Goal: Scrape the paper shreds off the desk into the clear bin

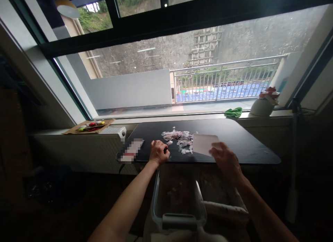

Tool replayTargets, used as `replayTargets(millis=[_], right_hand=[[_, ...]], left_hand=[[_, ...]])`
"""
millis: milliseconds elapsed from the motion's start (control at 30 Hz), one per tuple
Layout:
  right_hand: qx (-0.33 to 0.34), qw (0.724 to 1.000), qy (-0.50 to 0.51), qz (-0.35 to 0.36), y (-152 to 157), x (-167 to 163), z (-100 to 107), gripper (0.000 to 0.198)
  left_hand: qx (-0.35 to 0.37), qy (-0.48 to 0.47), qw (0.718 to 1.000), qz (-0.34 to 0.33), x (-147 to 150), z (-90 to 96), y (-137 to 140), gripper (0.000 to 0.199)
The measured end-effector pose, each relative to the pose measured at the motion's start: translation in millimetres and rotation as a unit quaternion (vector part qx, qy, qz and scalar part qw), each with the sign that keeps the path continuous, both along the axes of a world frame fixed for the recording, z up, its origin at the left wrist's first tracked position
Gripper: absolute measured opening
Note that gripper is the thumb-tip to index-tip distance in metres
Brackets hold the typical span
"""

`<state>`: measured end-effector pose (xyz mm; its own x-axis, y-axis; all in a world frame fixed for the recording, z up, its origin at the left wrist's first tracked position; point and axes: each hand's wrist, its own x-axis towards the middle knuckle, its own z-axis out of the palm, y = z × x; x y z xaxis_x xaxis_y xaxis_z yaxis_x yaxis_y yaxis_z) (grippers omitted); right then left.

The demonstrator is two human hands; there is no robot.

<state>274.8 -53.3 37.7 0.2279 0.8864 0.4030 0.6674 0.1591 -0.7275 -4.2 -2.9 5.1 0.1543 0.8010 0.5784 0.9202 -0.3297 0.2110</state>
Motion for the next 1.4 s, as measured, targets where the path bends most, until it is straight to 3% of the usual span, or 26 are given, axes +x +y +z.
replayTargets(millis=[233,600,767,867,1000,1400], right_hand=[[-0.017,0.999,-0.007,0.033,5.3,0.1,3.9,0.023],[-0.009,1.000,-0.012,-0.011,-0.5,20.8,3.1,0.024],[-0.009,0.997,-0.048,-0.066,-7.9,36.5,4.0,0.022],[0.005,0.999,-0.016,-0.048,-11.7,41.1,5.1,0.025],[-0.025,0.999,-0.016,-0.025,-11.9,35.2,4.5,0.026],[-0.007,0.998,-0.007,-0.064,-14.0,52.7,-2.3,0.025]], left_hand=[[-0.010,0.010,1.000,0.007,0.1,0.6,-0.2,0.011],[-0.010,0.011,1.000,0.005,-0.3,0.6,0.1,0.009],[-0.003,0.010,1.000,0.003,0.0,1.2,-0.6,0.009],[-0.001,0.015,1.000,0.002,-0.3,1.7,-0.9,0.009],[-0.004,0.021,1.000,0.005,-0.2,2.1,-0.8,0.011],[-0.006,0.034,0.999,-0.016,4.8,5.6,-3.8,0.013]])
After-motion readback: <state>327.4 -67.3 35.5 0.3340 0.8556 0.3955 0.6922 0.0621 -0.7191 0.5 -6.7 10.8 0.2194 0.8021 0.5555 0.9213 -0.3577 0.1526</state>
